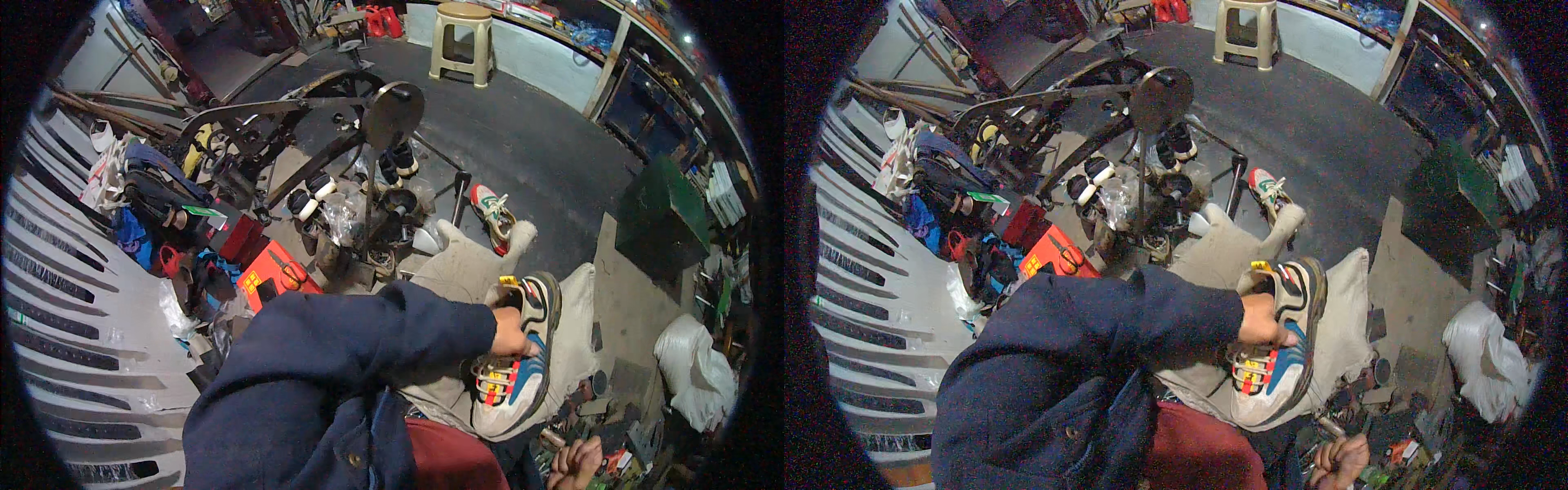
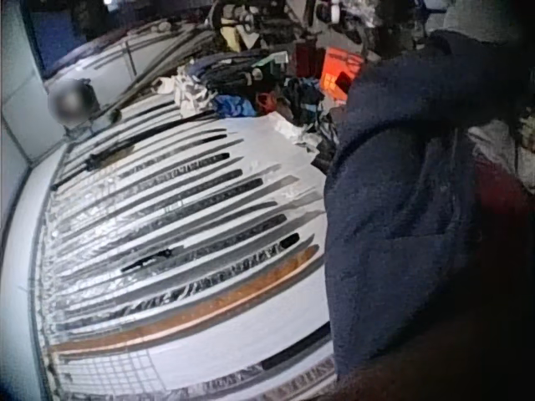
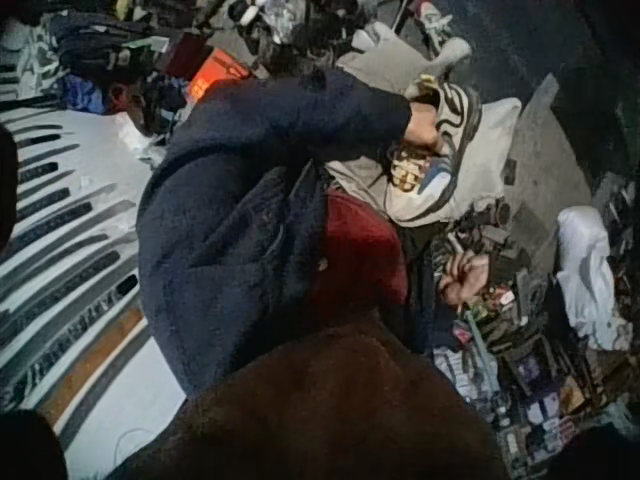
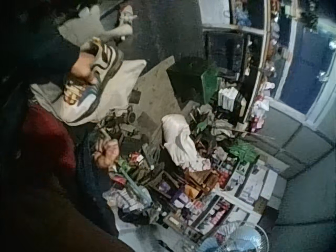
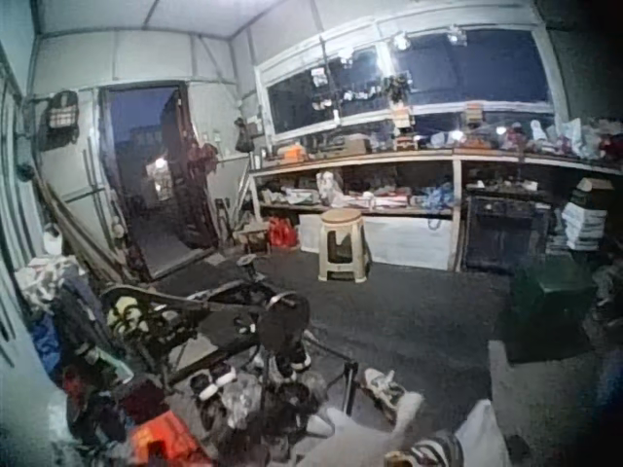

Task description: The person holds a sneaker on a cloth and repeatedly inserts a needle and thread through the upper, pulling the thread tight to stitch the shoe. The hands rotate the shoe to access different areas while continuing the sewing motion.

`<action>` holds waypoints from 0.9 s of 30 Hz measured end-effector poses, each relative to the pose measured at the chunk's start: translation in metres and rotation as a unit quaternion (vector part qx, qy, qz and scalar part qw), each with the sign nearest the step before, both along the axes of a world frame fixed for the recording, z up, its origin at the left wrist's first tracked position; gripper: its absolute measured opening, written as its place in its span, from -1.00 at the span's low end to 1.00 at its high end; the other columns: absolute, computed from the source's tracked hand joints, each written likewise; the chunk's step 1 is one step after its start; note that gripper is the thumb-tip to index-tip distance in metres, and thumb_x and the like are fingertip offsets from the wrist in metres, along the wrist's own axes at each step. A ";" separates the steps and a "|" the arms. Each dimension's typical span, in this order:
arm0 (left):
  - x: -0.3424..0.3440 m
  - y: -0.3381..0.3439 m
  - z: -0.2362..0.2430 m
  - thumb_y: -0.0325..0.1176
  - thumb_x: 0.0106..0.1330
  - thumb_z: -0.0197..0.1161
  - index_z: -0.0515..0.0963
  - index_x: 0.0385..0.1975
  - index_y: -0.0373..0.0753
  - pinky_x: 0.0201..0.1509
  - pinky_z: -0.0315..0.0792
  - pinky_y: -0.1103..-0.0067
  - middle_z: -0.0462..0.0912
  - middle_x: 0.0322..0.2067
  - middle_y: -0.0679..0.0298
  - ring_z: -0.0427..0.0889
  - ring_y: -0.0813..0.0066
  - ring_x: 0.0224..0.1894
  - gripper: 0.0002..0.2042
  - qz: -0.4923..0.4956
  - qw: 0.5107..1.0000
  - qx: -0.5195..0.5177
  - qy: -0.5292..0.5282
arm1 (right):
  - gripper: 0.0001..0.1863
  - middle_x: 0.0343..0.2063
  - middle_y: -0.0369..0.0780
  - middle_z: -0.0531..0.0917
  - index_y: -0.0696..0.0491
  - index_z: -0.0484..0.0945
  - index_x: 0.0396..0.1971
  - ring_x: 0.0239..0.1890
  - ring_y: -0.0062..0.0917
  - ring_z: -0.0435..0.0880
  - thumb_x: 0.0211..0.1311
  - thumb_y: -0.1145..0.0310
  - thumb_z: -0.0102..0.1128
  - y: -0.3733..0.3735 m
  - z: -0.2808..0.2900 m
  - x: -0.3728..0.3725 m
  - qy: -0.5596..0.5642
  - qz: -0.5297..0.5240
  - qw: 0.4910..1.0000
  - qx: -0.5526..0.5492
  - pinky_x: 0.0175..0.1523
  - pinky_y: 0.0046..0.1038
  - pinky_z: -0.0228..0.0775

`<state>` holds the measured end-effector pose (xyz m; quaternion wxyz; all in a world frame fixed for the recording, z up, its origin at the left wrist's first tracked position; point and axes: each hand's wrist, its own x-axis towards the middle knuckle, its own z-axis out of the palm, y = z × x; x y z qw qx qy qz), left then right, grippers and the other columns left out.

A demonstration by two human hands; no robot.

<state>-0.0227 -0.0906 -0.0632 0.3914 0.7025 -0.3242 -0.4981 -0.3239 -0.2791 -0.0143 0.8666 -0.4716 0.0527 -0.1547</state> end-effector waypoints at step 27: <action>0.096 0.089 0.088 -0.06 0.54 0.09 0.31 -0.59 -0.05 -0.65 0.12 0.56 0.23 -0.74 0.47 0.19 0.60 -0.75 -0.60 0.613 0.714 -0.301 0.153 | -0.47 -0.37 -0.31 0.44 0.11 0.42 -0.23 -0.35 -0.74 0.39 -0.10 0.41 0.66 0.055 -0.028 0.084 0.257 -0.103 0.860 -0.428 -0.32 -0.68 0.40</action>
